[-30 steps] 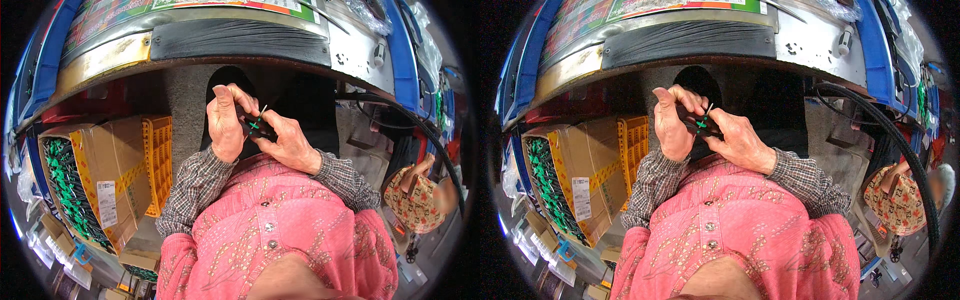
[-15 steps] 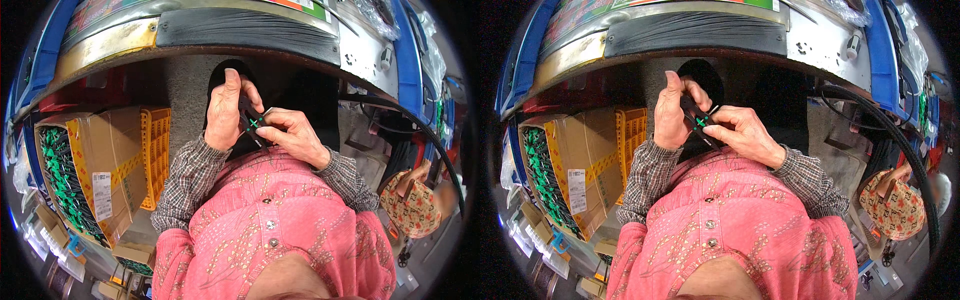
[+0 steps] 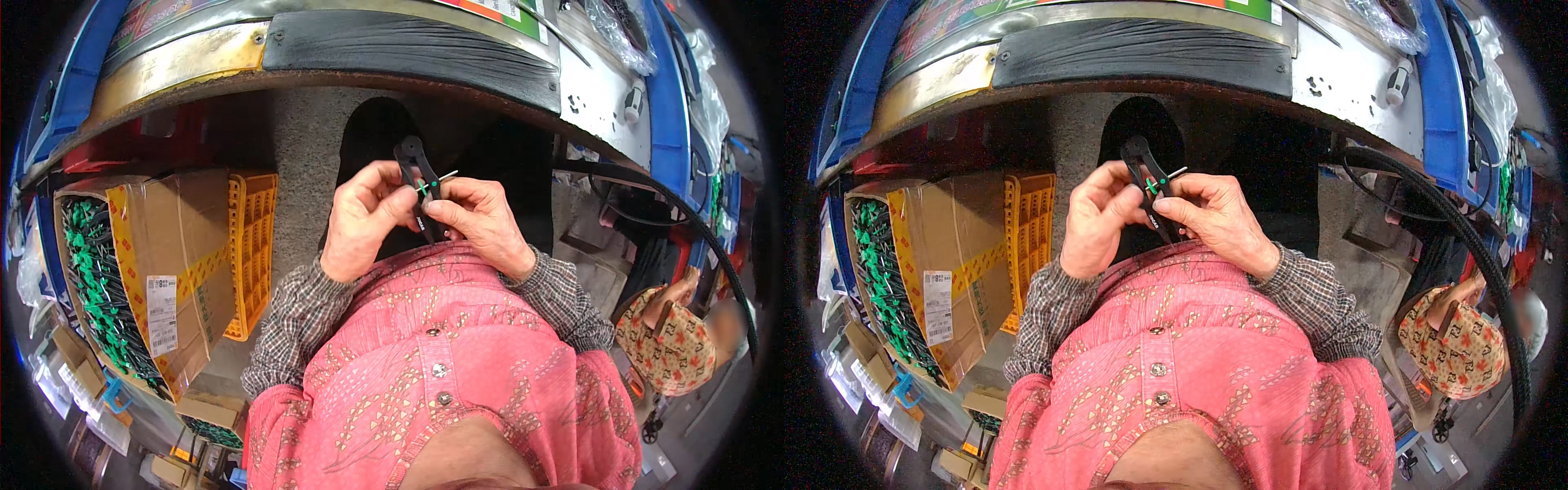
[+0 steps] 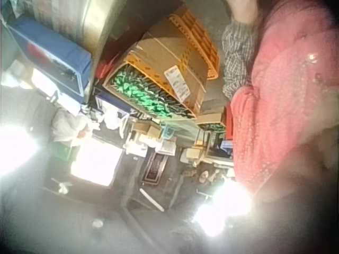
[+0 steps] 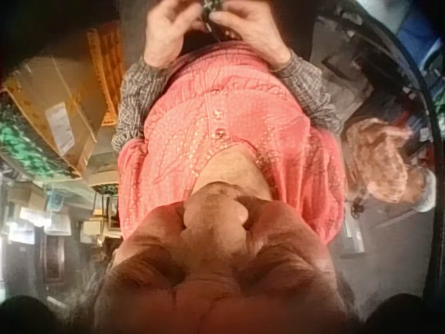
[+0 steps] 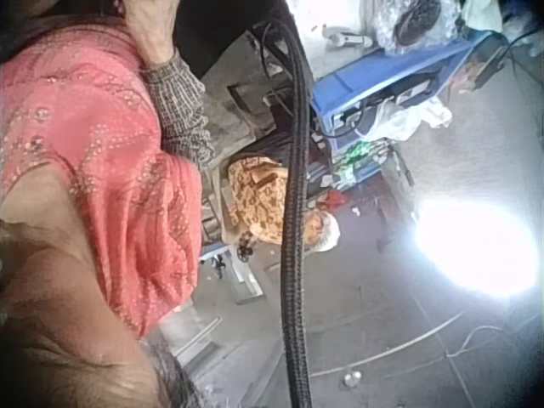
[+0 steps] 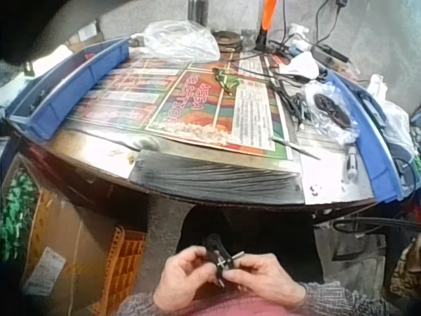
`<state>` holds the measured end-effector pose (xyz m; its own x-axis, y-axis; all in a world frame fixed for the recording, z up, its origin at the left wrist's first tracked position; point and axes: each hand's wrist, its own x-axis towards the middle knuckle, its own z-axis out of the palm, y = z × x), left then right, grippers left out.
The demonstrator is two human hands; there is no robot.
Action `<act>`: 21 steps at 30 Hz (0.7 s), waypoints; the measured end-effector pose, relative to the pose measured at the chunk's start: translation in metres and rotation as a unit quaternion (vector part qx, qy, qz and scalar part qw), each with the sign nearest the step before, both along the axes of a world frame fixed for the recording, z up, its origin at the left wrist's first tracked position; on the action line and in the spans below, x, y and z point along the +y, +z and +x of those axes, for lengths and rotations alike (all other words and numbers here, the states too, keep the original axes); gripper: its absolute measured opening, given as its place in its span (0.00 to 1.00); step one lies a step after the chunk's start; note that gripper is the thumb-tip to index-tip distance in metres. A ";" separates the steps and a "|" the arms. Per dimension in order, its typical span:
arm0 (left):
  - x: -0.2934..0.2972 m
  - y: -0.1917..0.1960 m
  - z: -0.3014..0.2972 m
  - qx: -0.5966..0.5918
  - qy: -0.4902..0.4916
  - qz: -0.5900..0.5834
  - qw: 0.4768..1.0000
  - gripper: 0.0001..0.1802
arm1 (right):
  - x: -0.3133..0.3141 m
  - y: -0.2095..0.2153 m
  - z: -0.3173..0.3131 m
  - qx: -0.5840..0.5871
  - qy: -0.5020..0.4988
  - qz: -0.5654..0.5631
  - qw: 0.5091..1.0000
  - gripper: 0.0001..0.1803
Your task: The person assembles small plastic components by inserting green pins into black circular plastic housings by hand.
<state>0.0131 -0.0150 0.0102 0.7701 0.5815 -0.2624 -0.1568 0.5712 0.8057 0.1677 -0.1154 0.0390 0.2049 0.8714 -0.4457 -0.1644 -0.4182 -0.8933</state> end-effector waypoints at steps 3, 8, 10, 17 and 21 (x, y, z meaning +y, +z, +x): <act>-0.008 0.008 -0.002 -0.006 0.000 0.015 1.000 0.16 | 0.002 0.003 -0.001 0.011 0.001 0.000 1.000 0.08; -0.010 0.013 -0.004 -0.007 0.019 0.005 1.000 0.19 | 0.001 0.008 -0.003 0.009 0.006 0.035 0.999 0.08; -0.011 0.011 -0.005 -0.008 0.021 0.011 1.000 0.20 | 0.001 0.009 -0.004 0.013 0.011 0.039 0.999 0.08; -0.011 0.010 -0.009 -0.003 0.020 0.062 0.998 0.20 | -0.002 0.008 -0.005 -0.001 0.034 0.034 0.999 0.08; -0.010 0.009 -0.011 0.003 0.014 0.063 0.998 0.20 | -0.001 0.008 -0.007 -0.007 0.038 0.035 0.999 0.09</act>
<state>0.0019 -0.0250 0.0195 0.7522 0.6307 -0.1908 -0.1657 0.4613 0.8716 0.1609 -0.1167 0.0470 0.1425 0.9135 -0.3811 -0.1207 -0.3662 -0.9227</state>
